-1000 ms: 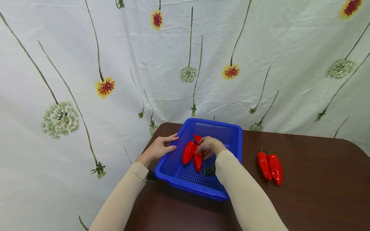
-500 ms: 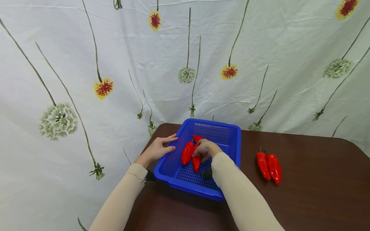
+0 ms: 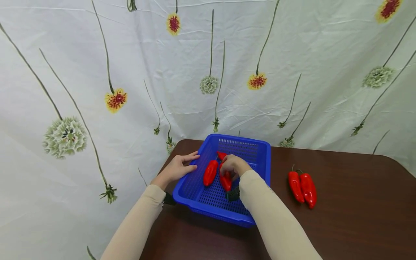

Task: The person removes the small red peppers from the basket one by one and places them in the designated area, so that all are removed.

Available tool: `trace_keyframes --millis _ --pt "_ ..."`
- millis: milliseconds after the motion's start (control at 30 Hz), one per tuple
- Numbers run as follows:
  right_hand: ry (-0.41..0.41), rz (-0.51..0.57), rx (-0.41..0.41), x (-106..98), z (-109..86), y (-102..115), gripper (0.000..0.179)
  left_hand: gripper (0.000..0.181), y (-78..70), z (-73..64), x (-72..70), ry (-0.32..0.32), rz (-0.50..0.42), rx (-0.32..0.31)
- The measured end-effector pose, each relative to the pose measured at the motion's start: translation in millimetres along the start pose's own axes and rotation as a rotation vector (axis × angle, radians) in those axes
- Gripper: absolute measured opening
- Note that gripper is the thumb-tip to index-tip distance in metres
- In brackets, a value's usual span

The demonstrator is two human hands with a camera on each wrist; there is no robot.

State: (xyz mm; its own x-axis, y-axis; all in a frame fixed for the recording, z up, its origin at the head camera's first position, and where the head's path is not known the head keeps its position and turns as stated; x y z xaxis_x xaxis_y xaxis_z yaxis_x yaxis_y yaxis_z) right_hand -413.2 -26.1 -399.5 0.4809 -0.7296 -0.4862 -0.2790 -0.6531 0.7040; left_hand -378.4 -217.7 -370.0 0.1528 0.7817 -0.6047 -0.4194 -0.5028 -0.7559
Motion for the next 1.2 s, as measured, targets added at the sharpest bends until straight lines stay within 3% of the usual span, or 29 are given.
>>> trace_keyframes --millis 467,733,967,1200 --pt "0.048 0.034 -0.129 -35 -33.3 32 0.060 0.044 -1.9 0.8 -0.4 -0.001 0.004 -0.001" --pt "0.131 0.128 -0.235 -55 -61.3 47 0.066 0.045 -1.9 -0.5 -0.7 -0.007 -0.001 0.034" --pt "0.189 0.217 -0.324 -80 -80.0 37 0.062 0.045 -1.9 -2.5 -0.3 0.003 0.013 0.023" --pt "0.173 0.284 -0.328 -115 -86.8 3 0.065 0.046 -2.8 -1.2 0.2 0.018 0.007 0.056"
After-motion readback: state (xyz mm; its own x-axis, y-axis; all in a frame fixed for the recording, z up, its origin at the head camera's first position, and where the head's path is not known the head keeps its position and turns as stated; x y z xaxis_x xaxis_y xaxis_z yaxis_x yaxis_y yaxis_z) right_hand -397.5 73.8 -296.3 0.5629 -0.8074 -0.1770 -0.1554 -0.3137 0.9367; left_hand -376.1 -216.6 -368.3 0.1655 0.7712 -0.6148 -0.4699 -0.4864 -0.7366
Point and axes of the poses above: each hand's wrist, its own z-axis towards the middle knuckle, its own x-axis out of the palm, y = z × x, the point moved 7 cm from there along z, towards the middle knuckle, and after that the axes turned 4 degrees about x, right-handed, at the moved point
